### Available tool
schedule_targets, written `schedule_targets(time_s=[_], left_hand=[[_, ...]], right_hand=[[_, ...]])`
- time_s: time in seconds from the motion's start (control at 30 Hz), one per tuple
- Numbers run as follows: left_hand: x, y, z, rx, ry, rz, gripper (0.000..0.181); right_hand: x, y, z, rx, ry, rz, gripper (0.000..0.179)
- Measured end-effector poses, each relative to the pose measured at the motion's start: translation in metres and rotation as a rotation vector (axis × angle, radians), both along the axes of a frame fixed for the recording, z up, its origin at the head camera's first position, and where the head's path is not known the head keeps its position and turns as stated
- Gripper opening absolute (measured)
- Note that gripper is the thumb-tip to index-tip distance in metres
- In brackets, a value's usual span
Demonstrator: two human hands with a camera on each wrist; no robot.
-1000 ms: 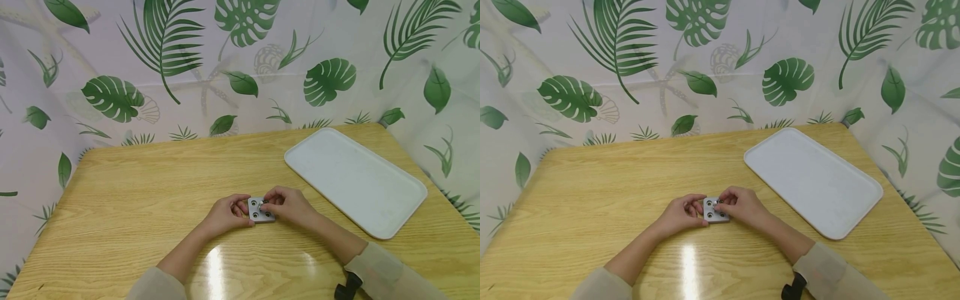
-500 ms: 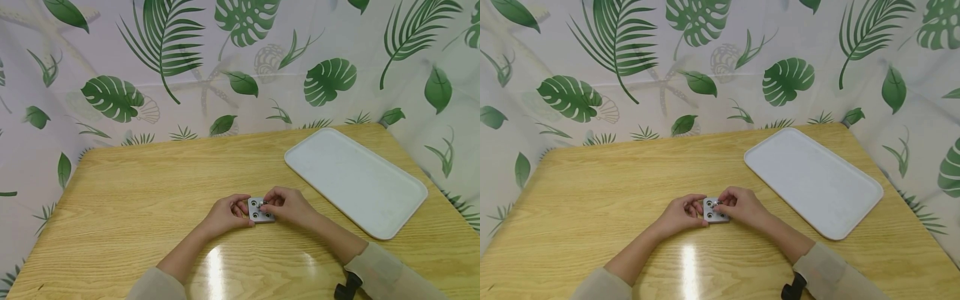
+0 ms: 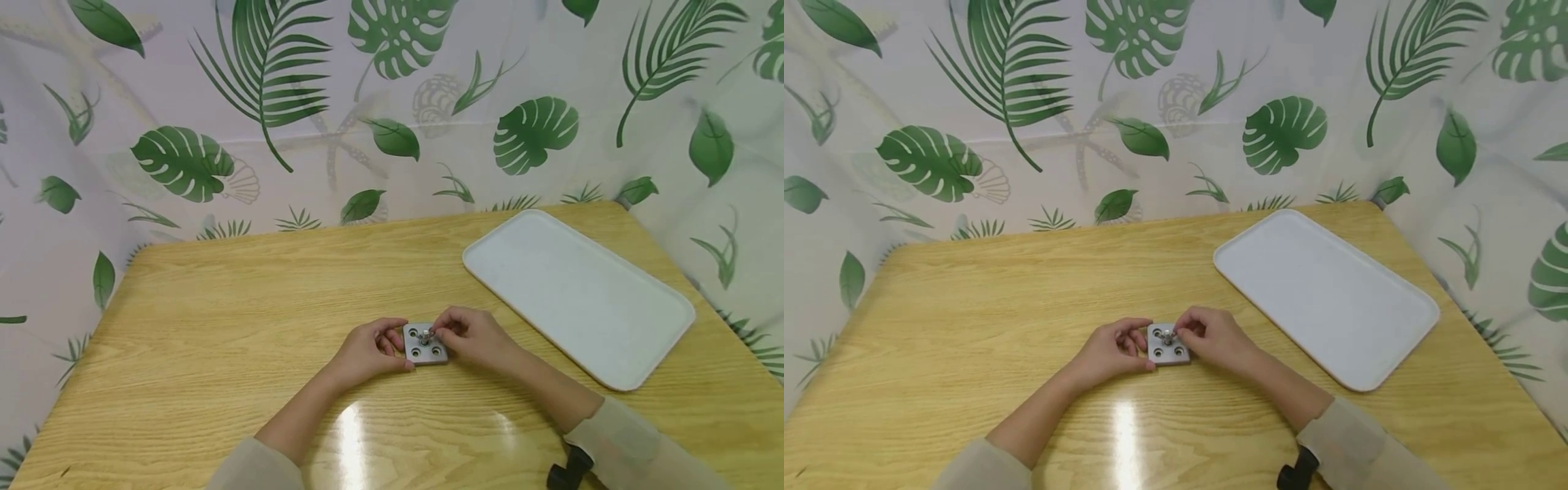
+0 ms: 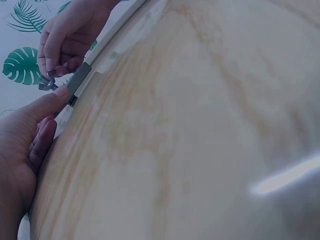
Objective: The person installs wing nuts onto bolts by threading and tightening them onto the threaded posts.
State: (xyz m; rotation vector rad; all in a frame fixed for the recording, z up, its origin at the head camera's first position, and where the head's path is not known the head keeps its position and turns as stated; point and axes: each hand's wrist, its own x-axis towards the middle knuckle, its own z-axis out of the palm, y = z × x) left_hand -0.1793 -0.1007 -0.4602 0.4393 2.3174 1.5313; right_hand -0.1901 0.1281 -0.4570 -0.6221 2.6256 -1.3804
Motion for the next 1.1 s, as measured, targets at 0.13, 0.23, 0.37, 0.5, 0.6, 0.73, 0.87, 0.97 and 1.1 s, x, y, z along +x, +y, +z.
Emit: schedule_targets(time_s=[0.13, 0.23, 0.37, 0.5, 0.6, 0.73, 0.87, 0.97, 1.1], left_hand=[[0.005, 0.0, 0.01, 0.031, 0.013, -0.018, 0.064], [0.004, 0.0, 0.008, 0.042, 0.019, -0.026, 0.064], [-0.002, -0.001, -0.006, 0.019, 0.006, -0.014, 0.066], [-0.009, -0.003, -0.02, 0.011, 0.004, -0.012, 0.068], [-0.009, -0.003, -0.021, 0.016, 0.002, -0.016, 0.069], [-0.009, -0.004, -0.019, 0.02, -0.006, -0.016, 0.069], [-0.005, -0.002, -0.006, 0.013, -0.015, -0.012, 0.067], [-0.004, -0.002, 0.0, 0.008, -0.017, -0.011, 0.067], [-0.008, -0.003, -0.009, 0.015, -0.019, -0.01, 0.07]], right_hand=[[0.001, 0.001, 0.0, -0.029, 0.002, 0.018, 0.006], [0.003, 0.001, 0.001, -0.032, 0.003, 0.022, 0.006], [0.005, 0.001, 0.003, -0.014, -0.009, 0.009, 0.005], [0.005, 0.0, 0.005, -0.009, -0.01, 0.008, 0.004], [0.005, 0.0, 0.005, -0.015, -0.015, 0.018, 0.005], [0.004, 0.0, 0.004, -0.031, -0.031, 0.03, 0.004], [0.004, 0.0, 0.005, -0.041, -0.048, 0.041, 0.003], [0.004, 0.0, 0.006, -0.044, -0.061, 0.042, 0.004], [0.004, -0.001, 0.007, -0.045, -0.078, 0.028, 0.004]])
